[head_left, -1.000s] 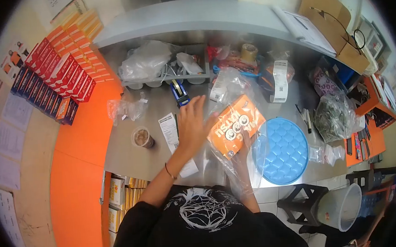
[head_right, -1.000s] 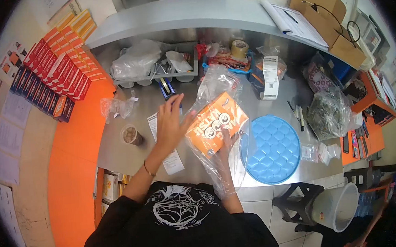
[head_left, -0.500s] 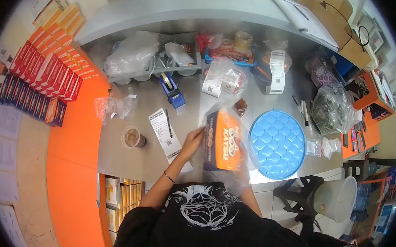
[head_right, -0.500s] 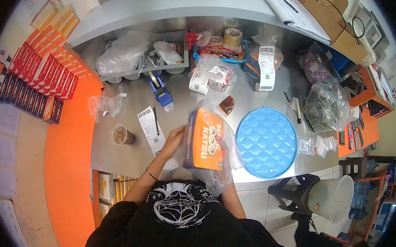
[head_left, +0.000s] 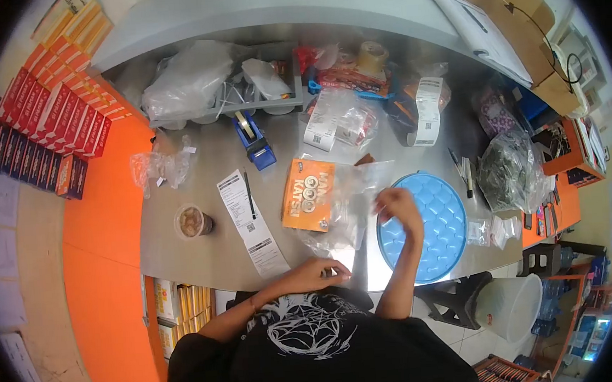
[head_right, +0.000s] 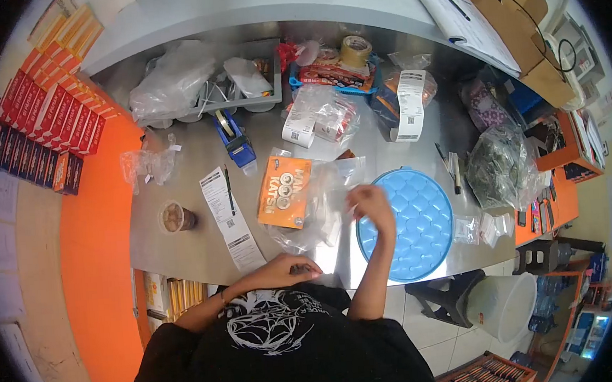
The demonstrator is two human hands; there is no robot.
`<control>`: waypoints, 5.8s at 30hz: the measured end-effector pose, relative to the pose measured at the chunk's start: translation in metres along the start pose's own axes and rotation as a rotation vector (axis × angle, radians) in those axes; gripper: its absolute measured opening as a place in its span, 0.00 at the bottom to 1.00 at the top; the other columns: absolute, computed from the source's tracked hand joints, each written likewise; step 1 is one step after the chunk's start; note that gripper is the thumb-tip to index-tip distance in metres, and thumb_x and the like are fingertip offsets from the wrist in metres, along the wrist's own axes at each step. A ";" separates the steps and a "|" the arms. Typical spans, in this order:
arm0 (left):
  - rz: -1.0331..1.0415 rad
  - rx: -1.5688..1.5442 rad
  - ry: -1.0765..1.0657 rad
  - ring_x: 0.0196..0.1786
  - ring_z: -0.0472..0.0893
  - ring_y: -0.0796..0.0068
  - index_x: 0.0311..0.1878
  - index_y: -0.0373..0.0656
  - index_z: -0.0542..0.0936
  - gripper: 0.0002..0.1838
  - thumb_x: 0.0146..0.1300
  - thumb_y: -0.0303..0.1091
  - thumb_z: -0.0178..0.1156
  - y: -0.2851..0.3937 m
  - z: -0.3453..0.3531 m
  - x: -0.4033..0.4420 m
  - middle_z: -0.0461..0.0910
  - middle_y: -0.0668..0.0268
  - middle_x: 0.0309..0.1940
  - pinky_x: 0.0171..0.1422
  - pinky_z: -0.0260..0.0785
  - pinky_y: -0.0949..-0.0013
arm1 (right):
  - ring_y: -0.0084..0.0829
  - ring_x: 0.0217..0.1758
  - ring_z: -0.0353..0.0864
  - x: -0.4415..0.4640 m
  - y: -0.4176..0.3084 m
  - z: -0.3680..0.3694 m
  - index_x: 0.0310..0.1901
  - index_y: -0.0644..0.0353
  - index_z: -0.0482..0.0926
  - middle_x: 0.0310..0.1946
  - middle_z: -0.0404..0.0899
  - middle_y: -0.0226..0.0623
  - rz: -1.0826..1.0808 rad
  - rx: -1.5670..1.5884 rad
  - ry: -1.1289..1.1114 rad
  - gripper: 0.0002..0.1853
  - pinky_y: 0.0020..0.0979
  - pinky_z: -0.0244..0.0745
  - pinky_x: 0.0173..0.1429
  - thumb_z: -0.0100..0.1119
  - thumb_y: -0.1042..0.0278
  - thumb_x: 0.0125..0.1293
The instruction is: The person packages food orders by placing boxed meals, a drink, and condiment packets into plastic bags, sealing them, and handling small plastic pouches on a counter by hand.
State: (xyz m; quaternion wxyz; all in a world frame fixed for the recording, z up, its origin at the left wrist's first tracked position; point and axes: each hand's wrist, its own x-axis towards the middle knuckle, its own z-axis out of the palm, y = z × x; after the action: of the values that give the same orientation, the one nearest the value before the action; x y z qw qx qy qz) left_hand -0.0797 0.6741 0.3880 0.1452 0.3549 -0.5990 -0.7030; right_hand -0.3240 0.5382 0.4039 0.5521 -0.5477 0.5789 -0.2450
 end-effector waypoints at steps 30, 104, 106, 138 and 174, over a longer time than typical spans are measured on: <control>0.092 0.734 0.878 0.68 0.58 0.50 0.73 0.48 0.47 0.54 0.41 0.24 0.64 0.081 -0.054 -0.036 0.47 0.51 0.70 0.56 0.70 0.63 | 0.40 0.46 0.78 -0.066 -0.002 0.111 0.53 0.54 0.75 0.34 0.80 0.39 -0.879 -0.805 -0.257 0.21 0.38 0.70 0.52 0.61 0.59 0.58; 0.789 0.303 1.408 0.41 0.78 0.76 0.45 0.40 0.79 0.10 0.66 0.34 0.55 0.088 -0.150 0.043 0.81 0.63 0.40 0.46 0.71 0.71 | 0.57 0.41 0.78 0.077 0.023 0.114 0.40 0.70 0.79 0.36 0.79 0.59 -0.485 -0.410 0.247 0.15 0.45 0.72 0.45 0.56 0.66 0.57; 0.398 -0.019 1.379 0.52 0.76 0.72 0.54 0.39 0.75 0.16 0.70 0.39 0.49 -0.005 -0.161 0.056 0.78 0.63 0.49 0.59 0.66 0.71 | 0.58 0.39 0.79 0.091 0.043 0.099 0.40 0.68 0.79 0.34 0.79 0.59 -0.242 -0.772 0.161 0.16 0.47 0.72 0.42 0.55 0.61 0.59; 0.228 -0.476 0.880 0.39 0.81 0.77 0.53 0.31 0.73 0.16 0.68 0.34 0.51 -0.109 -0.075 0.102 0.81 0.61 0.40 0.45 0.75 0.72 | 0.33 0.40 0.78 0.091 0.111 0.100 0.49 0.59 0.75 0.39 0.78 0.37 -0.325 -0.015 0.179 0.20 0.33 0.73 0.44 0.51 0.51 0.67; 0.747 1.226 0.799 0.43 0.80 0.67 0.35 0.40 0.80 0.10 0.50 0.24 0.53 0.133 -0.112 -0.026 0.81 0.60 0.34 0.45 0.69 0.67 | 0.29 0.39 0.76 -0.144 -0.112 -0.041 0.38 0.57 0.77 0.35 0.76 0.34 -0.702 -0.737 0.275 0.09 0.33 0.68 0.48 0.59 0.78 0.54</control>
State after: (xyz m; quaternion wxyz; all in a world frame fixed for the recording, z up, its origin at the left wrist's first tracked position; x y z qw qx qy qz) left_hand -0.0151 0.5753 0.5189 0.3520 0.3720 -0.8586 0.0230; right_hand -0.3509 0.6244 0.5677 0.1265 -0.8294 0.4753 -0.2650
